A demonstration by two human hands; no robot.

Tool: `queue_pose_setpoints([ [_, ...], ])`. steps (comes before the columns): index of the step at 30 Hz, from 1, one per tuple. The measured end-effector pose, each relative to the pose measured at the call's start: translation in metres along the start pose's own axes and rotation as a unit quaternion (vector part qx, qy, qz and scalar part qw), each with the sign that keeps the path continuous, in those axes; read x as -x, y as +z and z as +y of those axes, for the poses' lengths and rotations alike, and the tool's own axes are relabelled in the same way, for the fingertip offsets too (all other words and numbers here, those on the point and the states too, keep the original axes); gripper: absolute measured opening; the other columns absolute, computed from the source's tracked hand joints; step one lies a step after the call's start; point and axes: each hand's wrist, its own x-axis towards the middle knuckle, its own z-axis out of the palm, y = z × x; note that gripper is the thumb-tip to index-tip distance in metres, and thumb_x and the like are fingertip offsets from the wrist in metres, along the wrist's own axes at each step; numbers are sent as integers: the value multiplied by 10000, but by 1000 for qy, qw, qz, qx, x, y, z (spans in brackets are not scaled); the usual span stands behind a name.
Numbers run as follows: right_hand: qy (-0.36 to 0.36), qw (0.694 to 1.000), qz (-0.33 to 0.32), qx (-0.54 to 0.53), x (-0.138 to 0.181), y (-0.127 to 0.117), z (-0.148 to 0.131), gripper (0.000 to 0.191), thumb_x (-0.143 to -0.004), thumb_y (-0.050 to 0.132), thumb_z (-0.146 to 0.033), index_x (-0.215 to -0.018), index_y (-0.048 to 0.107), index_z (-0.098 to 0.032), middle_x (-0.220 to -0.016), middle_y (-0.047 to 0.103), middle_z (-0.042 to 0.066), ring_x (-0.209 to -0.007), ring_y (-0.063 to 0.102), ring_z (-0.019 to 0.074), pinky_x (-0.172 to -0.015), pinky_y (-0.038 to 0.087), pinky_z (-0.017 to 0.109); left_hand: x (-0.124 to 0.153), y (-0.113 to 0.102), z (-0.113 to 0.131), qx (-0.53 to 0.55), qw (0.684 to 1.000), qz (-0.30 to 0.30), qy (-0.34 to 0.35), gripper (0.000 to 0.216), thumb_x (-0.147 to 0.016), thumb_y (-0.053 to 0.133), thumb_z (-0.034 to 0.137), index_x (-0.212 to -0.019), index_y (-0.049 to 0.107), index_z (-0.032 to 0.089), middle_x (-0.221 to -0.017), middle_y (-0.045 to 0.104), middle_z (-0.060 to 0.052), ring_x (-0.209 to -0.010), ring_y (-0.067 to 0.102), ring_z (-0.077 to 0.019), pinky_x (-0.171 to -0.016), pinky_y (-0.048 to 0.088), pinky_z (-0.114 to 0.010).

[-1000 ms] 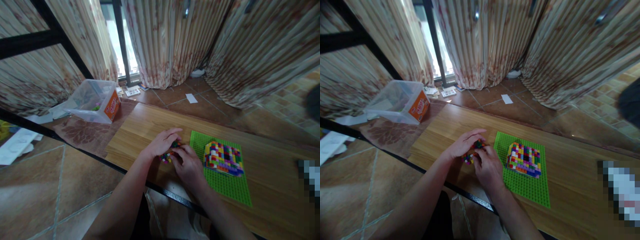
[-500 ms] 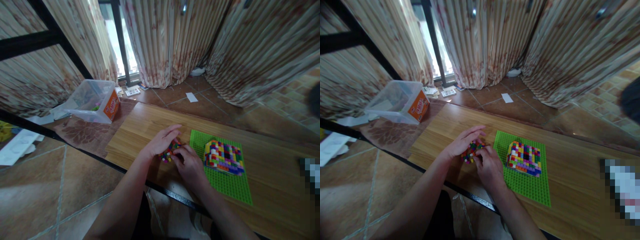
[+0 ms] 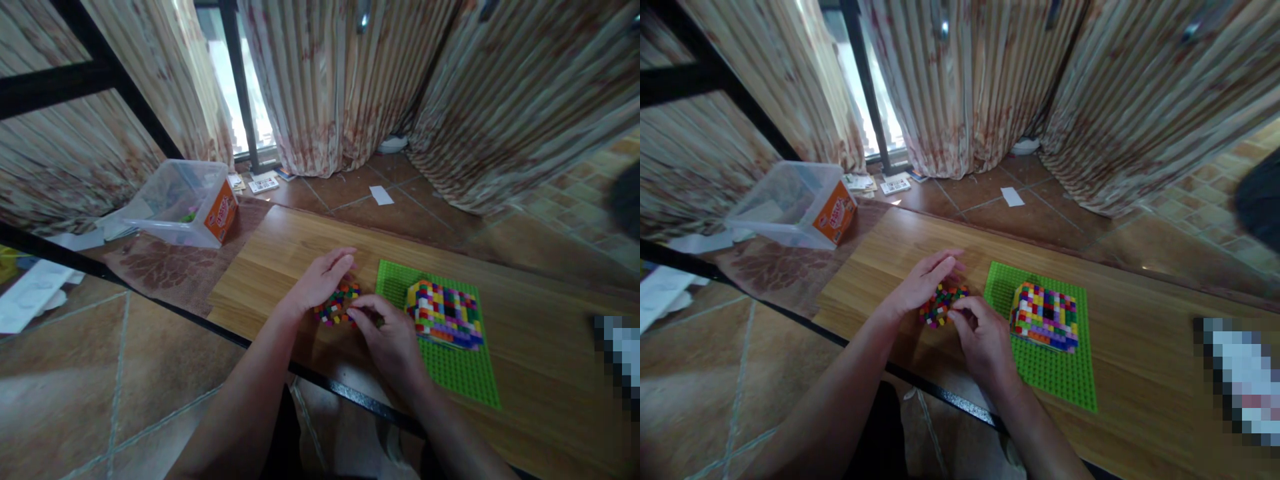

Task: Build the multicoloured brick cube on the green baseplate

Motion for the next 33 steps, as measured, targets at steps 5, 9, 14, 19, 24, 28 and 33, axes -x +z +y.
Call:
queue_pose_setpoints([
  [5,107,960,13,-260,2,-14,-14,124,-779,749,-348,-849,745,-246,-774,759,5,-671,708,160,-640,587,296,-2,-1,0,-30,999,22,13,482,-971,403,478,-1257,595,143,-1049,707,-99,-789,668,-162,-793,537,-323],
  [9,110,949,17,-295,4,-36,-24,99,-783,767,-324,-868,771,-273,-806,777,1,-689,730,142,-656,614,268,-4,0,0,-39,999,25,17,470,-965,419,479,-1229,606,137,-1026,708,-96,-793,675,-166,-741,539,-301],
  [14,74,957,130,-248,5,-83,-10,127,-761,788,-284,-888,778,-281,-801,770,-8,-658,703,113,-643,599,237,-7,3,-1,-47,998,30,12,449,-947,455,476,-1208,615,148,-1021,713,-88,-796,691,-172,-741,552,-308],
  [19,57,962,251,-89,11,-136,8,114,-704,807,-270,-814,782,-260,-771,762,-3,-672,686,136,-633,589,263,-10,4,-1,-74,997,32,14,453,-921,497,487,-1192,622,146,-1021,713,-97,-823,690,-193,-764,561,-348],
  [24,36,979,199,27,20,-157,15,88,-732,774,-316,-800,782,-260,-843,770,15,-794,713,185,-734,600,321,-5,21,19,-133,982,-2,136,580,-825,670,429,-1337,527,198,-1340,589,-129,-1213,570,-268,-1044,456,-474],
  [28,25,989,139,43,25,-160,22,95,-771,750,-341,-814,777,-260,-861,763,20,-790,709,183,-723,594,309,3,54,35,-189,957,-97,199,914,-719,785,435,-1488,329,250,-1529,394,-139,-1407,384,-306,-1166,321,-529],
  [33,9,993,100,59,30,-163,27,81,-808,726,-328,-821,765,-259,-853,747,16,-779,698,172,-701,582,282,2,91,30,-229,946,-140,182,1005,-719,782,362,-1534,205,247,-1530,387,-138,-1418,371,-303,-1164,333,-528],
])
